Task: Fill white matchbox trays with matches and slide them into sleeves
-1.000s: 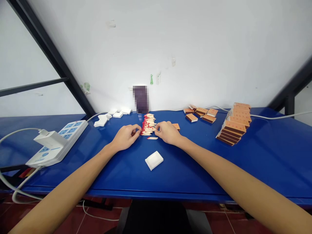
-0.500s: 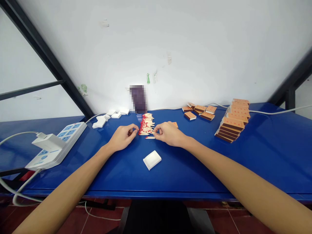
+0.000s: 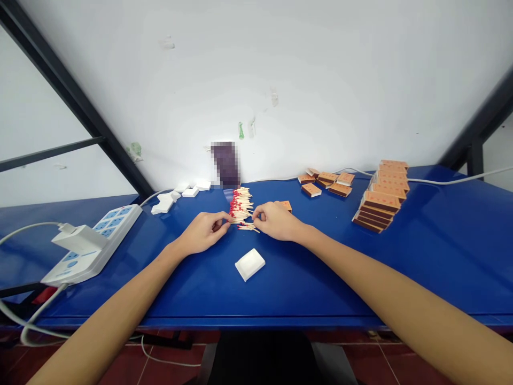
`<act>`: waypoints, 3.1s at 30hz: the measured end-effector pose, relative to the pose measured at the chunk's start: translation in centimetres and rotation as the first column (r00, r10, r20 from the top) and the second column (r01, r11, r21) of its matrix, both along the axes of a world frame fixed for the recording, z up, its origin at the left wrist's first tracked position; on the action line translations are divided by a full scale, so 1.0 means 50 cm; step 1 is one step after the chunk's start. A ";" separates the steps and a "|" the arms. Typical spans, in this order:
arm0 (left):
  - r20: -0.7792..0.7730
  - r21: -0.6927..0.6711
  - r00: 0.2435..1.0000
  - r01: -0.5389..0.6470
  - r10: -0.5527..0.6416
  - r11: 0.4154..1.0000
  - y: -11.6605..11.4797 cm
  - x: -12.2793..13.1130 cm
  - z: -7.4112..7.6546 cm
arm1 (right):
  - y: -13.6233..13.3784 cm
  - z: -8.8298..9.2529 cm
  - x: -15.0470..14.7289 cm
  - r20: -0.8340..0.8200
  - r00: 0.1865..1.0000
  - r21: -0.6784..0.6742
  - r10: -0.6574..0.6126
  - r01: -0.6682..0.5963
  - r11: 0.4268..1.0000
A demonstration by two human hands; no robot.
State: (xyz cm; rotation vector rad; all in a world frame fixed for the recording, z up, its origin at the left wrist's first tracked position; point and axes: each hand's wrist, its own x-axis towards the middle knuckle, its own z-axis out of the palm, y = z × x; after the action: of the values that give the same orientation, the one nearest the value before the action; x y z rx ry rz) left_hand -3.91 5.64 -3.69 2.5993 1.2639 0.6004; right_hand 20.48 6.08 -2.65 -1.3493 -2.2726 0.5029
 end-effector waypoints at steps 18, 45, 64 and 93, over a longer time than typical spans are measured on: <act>0.025 -0.082 0.999 0.045 -0.043 0.996 -0.002 0.010 -0.006 | -0.007 -0.002 0.009 0.070 0.991 -0.023 0.110 -0.108 0.994; 0.016 -0.074 0.998 0.058 -0.056 0.996 -0.009 0.027 -0.003 | -0.017 -0.024 -0.008 -0.027 0.992 0.016 0.126 -0.126 0.992; -0.033 -0.075 0.998 0.044 -0.047 0.996 -0.012 0.020 0.003 | -0.012 -0.023 0.016 -0.049 0.978 -0.016 0.203 -0.204 0.979; -0.040 0.069 0.994 -0.095 0.098 0.993 0.003 0.000 0.001 | -0.027 -0.024 0.009 0.094 0.966 0.108 0.240 -0.249 0.962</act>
State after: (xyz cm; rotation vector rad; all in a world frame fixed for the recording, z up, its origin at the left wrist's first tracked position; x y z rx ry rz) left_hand -3.91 5.76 -3.65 2.6309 1.4138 0.6171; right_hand 20.92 4.74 -3.86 -1.0542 -2.5087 0.3899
